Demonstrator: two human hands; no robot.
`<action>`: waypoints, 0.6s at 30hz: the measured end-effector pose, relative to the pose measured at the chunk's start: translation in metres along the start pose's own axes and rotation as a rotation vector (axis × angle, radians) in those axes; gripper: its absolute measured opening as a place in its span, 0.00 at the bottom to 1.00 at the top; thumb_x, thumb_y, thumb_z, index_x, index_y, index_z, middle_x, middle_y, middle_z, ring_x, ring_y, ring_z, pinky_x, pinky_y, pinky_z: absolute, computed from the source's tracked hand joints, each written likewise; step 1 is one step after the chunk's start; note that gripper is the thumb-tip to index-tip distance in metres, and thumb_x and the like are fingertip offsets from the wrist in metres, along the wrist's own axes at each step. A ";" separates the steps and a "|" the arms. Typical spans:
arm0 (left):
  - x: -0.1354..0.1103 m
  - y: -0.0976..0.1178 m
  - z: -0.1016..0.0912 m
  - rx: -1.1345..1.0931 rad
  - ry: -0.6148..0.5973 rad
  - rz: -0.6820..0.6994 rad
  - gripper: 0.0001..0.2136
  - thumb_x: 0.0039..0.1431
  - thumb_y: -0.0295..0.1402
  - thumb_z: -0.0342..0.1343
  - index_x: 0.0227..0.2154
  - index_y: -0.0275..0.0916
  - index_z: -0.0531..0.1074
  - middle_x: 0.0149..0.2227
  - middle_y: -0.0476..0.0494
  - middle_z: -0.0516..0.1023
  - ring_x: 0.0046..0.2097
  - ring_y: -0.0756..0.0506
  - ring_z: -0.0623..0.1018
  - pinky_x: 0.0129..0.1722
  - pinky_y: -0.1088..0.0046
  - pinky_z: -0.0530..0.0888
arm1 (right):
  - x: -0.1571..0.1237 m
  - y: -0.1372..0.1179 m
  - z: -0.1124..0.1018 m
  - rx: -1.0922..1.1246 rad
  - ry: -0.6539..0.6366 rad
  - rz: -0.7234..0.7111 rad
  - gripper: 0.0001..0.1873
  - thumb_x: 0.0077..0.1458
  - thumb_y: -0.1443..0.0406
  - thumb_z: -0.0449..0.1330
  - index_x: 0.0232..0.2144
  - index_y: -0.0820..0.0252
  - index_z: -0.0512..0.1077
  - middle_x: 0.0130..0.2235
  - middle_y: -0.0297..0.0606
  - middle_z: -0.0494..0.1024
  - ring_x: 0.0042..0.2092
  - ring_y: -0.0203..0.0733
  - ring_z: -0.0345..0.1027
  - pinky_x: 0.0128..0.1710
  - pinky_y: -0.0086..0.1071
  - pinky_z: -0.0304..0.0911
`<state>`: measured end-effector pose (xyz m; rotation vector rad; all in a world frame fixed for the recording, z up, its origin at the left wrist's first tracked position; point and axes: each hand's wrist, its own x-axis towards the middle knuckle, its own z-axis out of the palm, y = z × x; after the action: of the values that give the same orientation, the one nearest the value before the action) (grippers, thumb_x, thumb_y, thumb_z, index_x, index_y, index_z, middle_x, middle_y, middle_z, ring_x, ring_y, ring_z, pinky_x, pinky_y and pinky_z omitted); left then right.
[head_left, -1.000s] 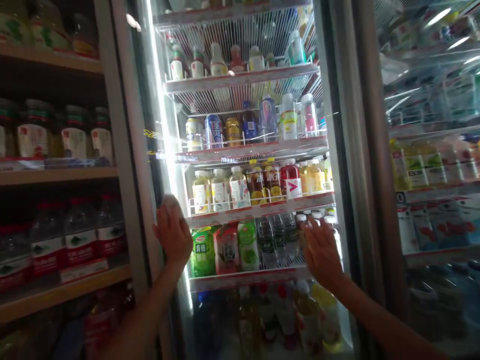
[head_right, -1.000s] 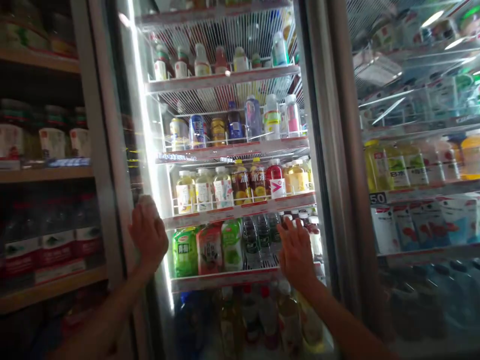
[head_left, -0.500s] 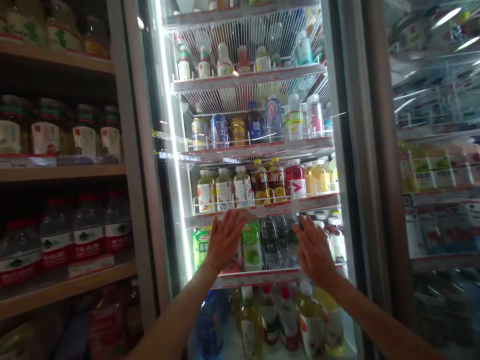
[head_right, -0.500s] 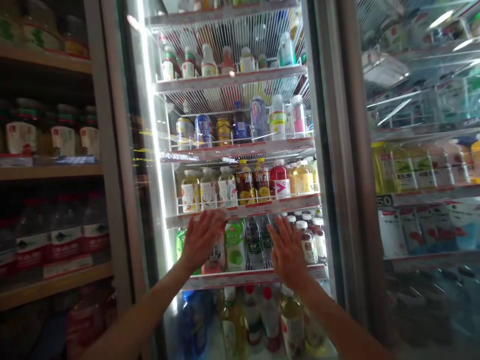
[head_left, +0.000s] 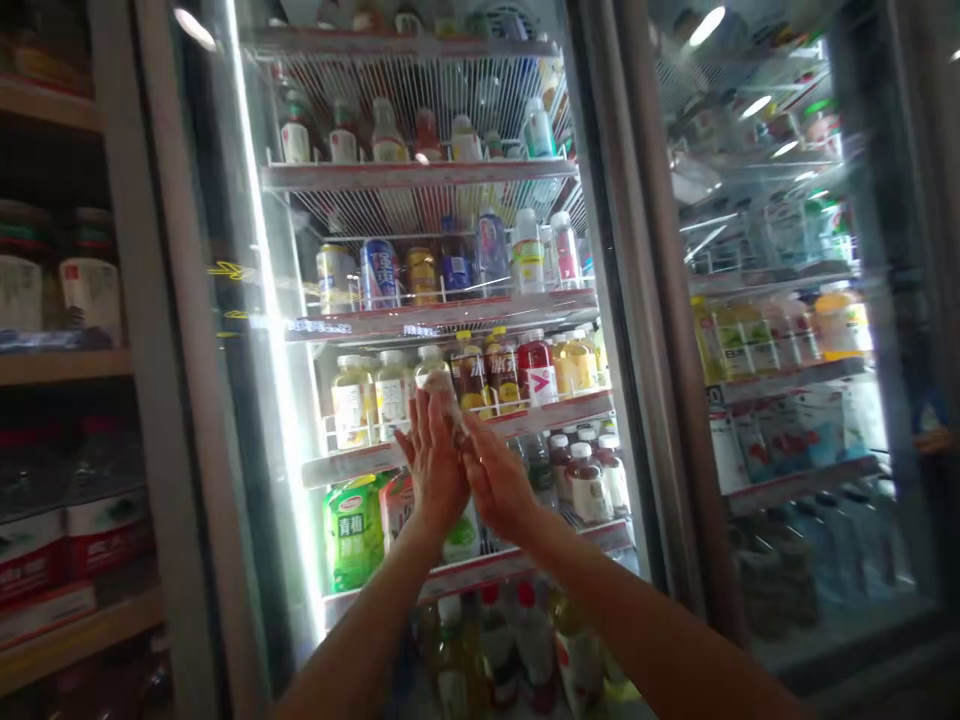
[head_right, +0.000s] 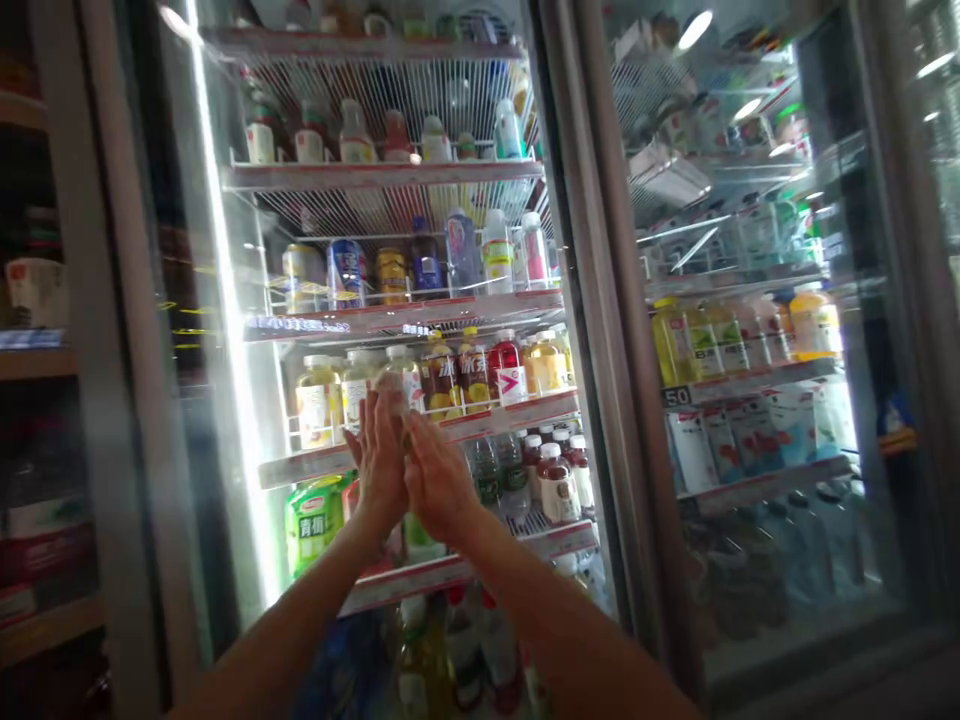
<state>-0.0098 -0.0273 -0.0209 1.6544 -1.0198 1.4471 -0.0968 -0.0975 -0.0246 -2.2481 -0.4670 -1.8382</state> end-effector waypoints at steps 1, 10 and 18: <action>-0.002 -0.005 -0.005 -0.009 -0.029 0.042 0.30 0.62 0.33 0.39 0.63 0.40 0.32 0.65 0.34 0.44 0.65 0.40 0.46 0.61 0.46 0.48 | 0.008 -0.004 0.009 -0.013 -0.017 0.026 0.28 0.58 0.67 0.44 0.61 0.63 0.51 0.60 0.44 0.61 0.61 0.39 0.52 0.58 0.39 0.55; -0.023 -0.096 -0.071 0.265 -0.092 0.105 0.32 0.61 0.43 0.43 0.63 0.41 0.35 0.65 0.33 0.44 0.65 0.35 0.48 0.59 0.43 0.47 | 0.035 -0.010 0.070 -0.371 -0.016 -0.063 0.20 0.60 0.61 0.49 0.54 0.57 0.61 0.62 0.38 0.56 0.65 0.46 0.37 0.62 0.55 0.35; -0.027 -0.090 -0.060 0.284 -0.099 0.082 0.33 0.62 0.44 0.40 0.63 0.42 0.29 0.65 0.33 0.41 0.65 0.34 0.45 0.58 0.41 0.47 | 0.011 0.107 -0.081 -0.541 0.346 0.180 0.19 0.59 0.66 0.46 0.52 0.60 0.63 0.54 0.45 0.68 0.61 0.49 0.50 0.58 0.55 0.48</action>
<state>0.0425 0.0687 -0.0410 1.9211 -0.9812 1.6388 -0.1303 -0.2239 0.0072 -2.0872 0.3192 -2.3947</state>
